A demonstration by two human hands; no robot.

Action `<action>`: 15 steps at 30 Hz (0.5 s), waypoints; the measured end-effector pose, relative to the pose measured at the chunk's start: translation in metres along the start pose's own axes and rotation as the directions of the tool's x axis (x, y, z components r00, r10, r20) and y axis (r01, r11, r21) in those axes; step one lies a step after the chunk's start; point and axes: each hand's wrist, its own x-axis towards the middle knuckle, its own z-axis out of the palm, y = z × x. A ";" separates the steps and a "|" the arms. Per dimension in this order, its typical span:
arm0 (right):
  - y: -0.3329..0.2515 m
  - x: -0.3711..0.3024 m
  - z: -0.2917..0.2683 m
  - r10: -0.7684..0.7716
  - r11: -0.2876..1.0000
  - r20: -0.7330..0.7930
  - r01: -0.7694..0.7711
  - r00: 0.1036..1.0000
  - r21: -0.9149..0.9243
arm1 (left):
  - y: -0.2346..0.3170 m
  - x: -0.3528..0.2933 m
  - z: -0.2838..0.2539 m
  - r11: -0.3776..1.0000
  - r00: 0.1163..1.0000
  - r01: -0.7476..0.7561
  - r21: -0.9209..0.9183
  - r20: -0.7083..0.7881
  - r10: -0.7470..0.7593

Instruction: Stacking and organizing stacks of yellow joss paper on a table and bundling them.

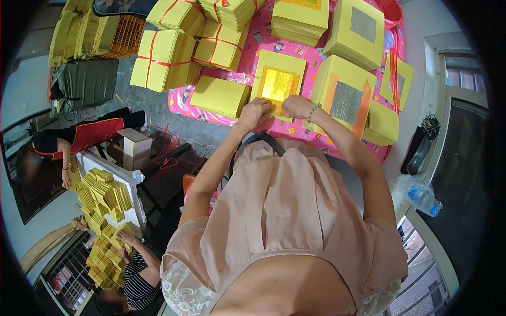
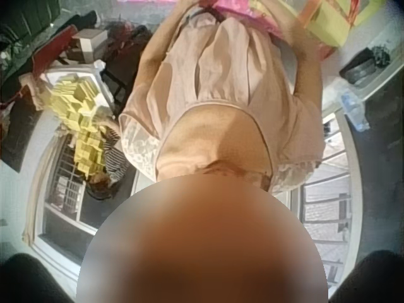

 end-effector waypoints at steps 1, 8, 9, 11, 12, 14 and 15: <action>0.000 0.000 -0.001 -0.001 1.000 0.000 0.001 1.000 0.000 | 0.000 0.000 0.000 1.000 1.000 -0.008 0.001 -0.010 0.008; 0.002 0.001 -0.001 0.003 1.000 0.032 -0.004 0.999 0.015 | -0.003 0.002 0.000 1.000 1.000 -0.015 0.005 -0.011 0.015; 0.002 0.001 -0.001 0.004 1.000 0.039 -0.005 0.999 0.028 | -0.004 0.002 -0.001 1.000 1.000 0.000 0.000 0.002 0.000; 0.001 0.001 -0.002 -0.001 1.000 0.048 0.000 0.999 0.010 | -0.004 0.002 -0.001 1.000 1.000 0.016 -0.005 0.015 -0.015; 0.001 0.001 -0.002 -0.004 1.000 0.056 0.005 0.998 -0.008 | -0.004 0.002 0.000 1.000 1.000 0.012 -0.009 0.007 -0.012; 0.001 0.001 -0.002 -0.008 1.000 0.057 0.008 0.998 -0.011 | -0.004 0.002 0.000 1.000 1.000 0.008 -0.013 0.001 -0.008; 0.002 0.001 -0.002 -0.012 1.000 0.058 0.012 0.998 -0.015 | -0.005 0.003 0.001 1.000 1.000 0.016 -0.013 0.008 -0.016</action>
